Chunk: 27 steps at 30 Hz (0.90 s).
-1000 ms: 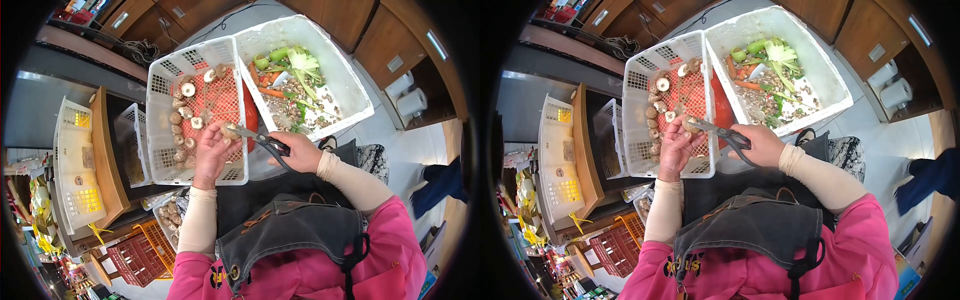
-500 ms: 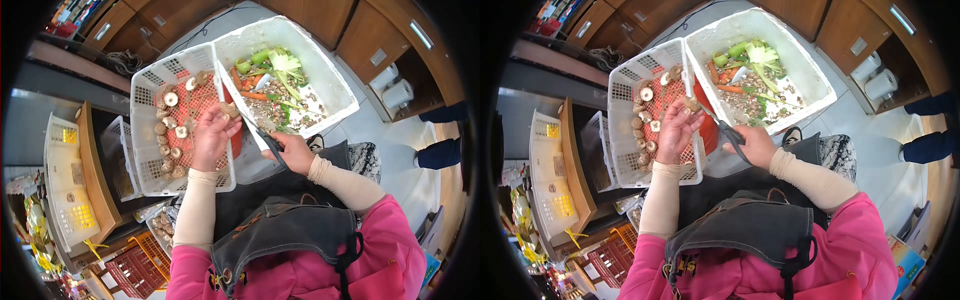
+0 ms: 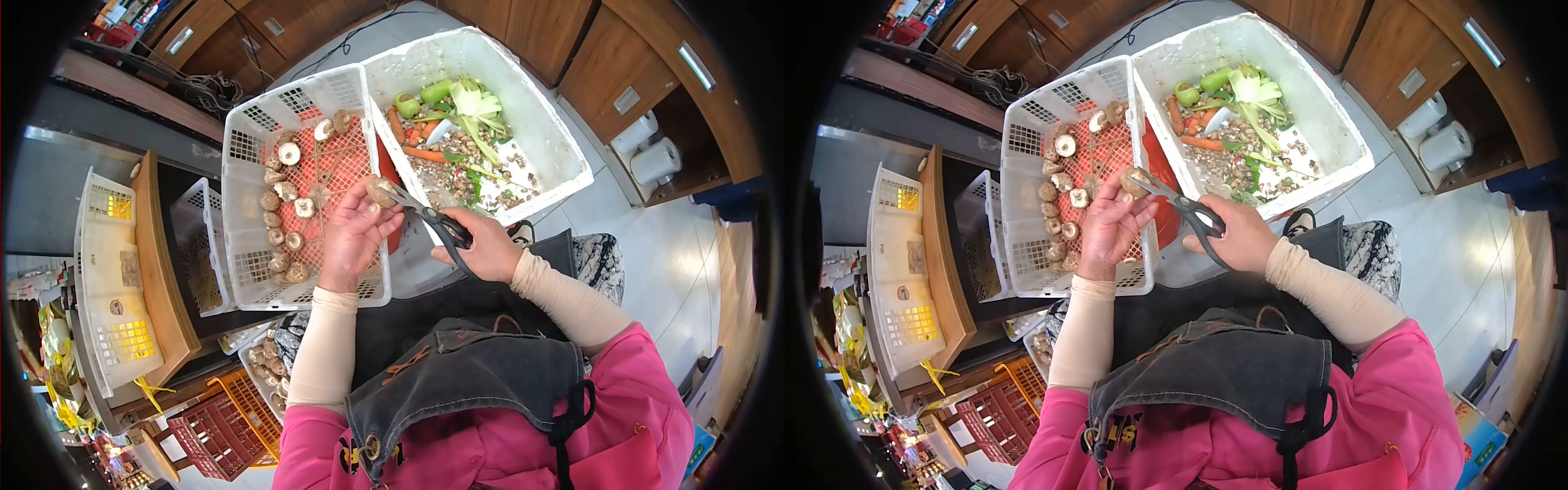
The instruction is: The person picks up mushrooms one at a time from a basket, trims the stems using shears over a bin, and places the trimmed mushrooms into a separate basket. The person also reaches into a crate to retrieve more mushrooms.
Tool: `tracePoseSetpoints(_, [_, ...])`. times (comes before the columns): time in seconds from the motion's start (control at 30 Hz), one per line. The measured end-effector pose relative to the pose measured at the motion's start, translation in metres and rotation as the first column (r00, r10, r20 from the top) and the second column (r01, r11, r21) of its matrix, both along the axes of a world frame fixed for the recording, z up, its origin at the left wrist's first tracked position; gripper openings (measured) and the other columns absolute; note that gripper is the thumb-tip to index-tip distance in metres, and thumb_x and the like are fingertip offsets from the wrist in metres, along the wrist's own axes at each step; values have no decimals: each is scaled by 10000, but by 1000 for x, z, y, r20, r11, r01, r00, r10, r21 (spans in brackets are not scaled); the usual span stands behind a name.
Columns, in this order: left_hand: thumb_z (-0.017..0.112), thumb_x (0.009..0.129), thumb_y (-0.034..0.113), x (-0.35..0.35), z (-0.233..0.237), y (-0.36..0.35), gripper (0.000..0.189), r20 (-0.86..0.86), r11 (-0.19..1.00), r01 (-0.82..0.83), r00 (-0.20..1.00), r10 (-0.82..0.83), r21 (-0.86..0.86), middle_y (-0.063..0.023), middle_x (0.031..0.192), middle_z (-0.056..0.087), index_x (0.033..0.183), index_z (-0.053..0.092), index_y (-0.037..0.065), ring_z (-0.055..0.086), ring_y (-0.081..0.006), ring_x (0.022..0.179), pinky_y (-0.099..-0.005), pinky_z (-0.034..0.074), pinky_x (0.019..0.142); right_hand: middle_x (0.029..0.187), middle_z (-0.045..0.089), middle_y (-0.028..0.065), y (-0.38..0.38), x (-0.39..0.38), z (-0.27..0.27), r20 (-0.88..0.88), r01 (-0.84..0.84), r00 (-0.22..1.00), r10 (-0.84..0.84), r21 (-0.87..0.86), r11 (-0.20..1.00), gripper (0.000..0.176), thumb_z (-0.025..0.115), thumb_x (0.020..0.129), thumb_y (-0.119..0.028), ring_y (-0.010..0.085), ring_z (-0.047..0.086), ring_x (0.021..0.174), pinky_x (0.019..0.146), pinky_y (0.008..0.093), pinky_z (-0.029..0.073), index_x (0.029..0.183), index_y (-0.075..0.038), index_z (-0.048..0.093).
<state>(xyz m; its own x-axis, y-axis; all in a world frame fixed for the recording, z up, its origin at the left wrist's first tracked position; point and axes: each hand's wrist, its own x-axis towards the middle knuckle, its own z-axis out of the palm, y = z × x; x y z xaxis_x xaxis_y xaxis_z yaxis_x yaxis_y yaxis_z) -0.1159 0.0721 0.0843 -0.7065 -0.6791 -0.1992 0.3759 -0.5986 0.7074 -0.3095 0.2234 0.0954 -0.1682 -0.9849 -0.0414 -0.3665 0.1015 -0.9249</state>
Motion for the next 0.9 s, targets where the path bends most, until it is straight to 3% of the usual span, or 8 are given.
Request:
tracePoseSetpoints(0.13, [524, 962, 8, -11, -3, 6, 435, 6, 1000, 7, 1000, -7, -19, -122, 1250, 595, 1388, 444, 44, 626, -280, 1095, -425, 538, 940, 868, 630, 108, 0, -4, -6, -60, -26, 998, 26, 9, 1000, 536, 789, 796, -275, 165, 581, 743, 715, 300, 490, 1213, -6, 587])
tracePoseSetpoints(0.23, [549, 969, 52, -19, -8, 5, 412, 56, 1000, -3, 998, 4, -23, -130, 1283, 585, 1373, 468, 43, 617, -311, 1127, -435, 529, 963, 840, 635, 125, 2, -4, -5, -34, -5, 999, 9, 101, 995, 506, 790, 793, -277, 160, 579, 709, 693, 304, 492, 1180, -6, 608])
tracePoseSetpoints(0.43, [537, 961, 15, -27, -13, 8, 365, 40, 997, -1, 999, -2, 82, -115, 1206, 615, 1323, 497, 34, 636, -266, 1067, -416, 533, 944, 776, 647, 106, 8, -5, -16, -93, 50, 995, -38, 130, 990, 441, 786, 803, -261, 122, 561, 665, 646, 288, 489, 1126, 3, 643])
tracePoseSetpoints(0.53, [552, 960, 32, -23, -23, 9, 362, 12, 998, 5, 1000, -6, 67, -127, 1205, 626, 1320, 508, 42, 639, -299, 1079, -420, 544, 931, 647, 563, 116, 9, 3, -25, 23, 96, 995, -98, 61, 993, 355, 784, 784, -276, 192, 536, 574, 586, 336, 460, 982, -7, 666])
tracePoseSetpoints(0.57, [554, 958, 33, -19, -20, 12, 338, 13, 996, -25, 1000, 24, 90, -124, 1172, 638, 1294, 522, 49, 645, -300, 1055, -406, 544, 901, 654, 582, 90, 10, 5, -21, 42, 111, 993, -114, 72, 991, 355, 790, 791, -268, 153, 526, 592, 586, 321, 463, 995, -7, 662])
tracePoseSetpoints(0.6, [553, 956, 28, -8, -10, 12, 334, -13, 996, -46, 999, 47, 81, -119, 1162, 640, 1288, 522, 58, 647, -292, 1049, -403, 542, 898, 663, 602, 43, 10, 6, -31, 168, 145, 973, -158, 87, 986, 365, 782, 821, -246, 109, 528, 607, 581, 291, 460, 1056, -1, 648])
tracePoseSetpoints(0.73, [567, 943, 38, 71, 33, 24, 311, -59, 978, -206, 977, 204, -29, -106, 1146, 647, 1246, 536, 101, 647, -278, 1043, -391, 530, 887, 661, 578, -25, 3, -9, -39, 304, 171, 927, -218, 174, 970, 419, 755, 865, -193, 39, 487, 574, 513, 220, 375, 1204, -5, 595])
tracePoseSetpoints(0.9, [565, 909, 26, 251, 75, 79, 357, 116, 777, -585, 776, 620, -233, -113, 1124, 641, 1264, 534, 49, 651, -257, 973, -371, 551, 859, 644, 535, -56, -6, -11, -48, 300, 197, 921, -248, 189, 962, 434, 725, 877, -125, 24, 421, 534, 483, 205, 329, 1253, 3, 551])
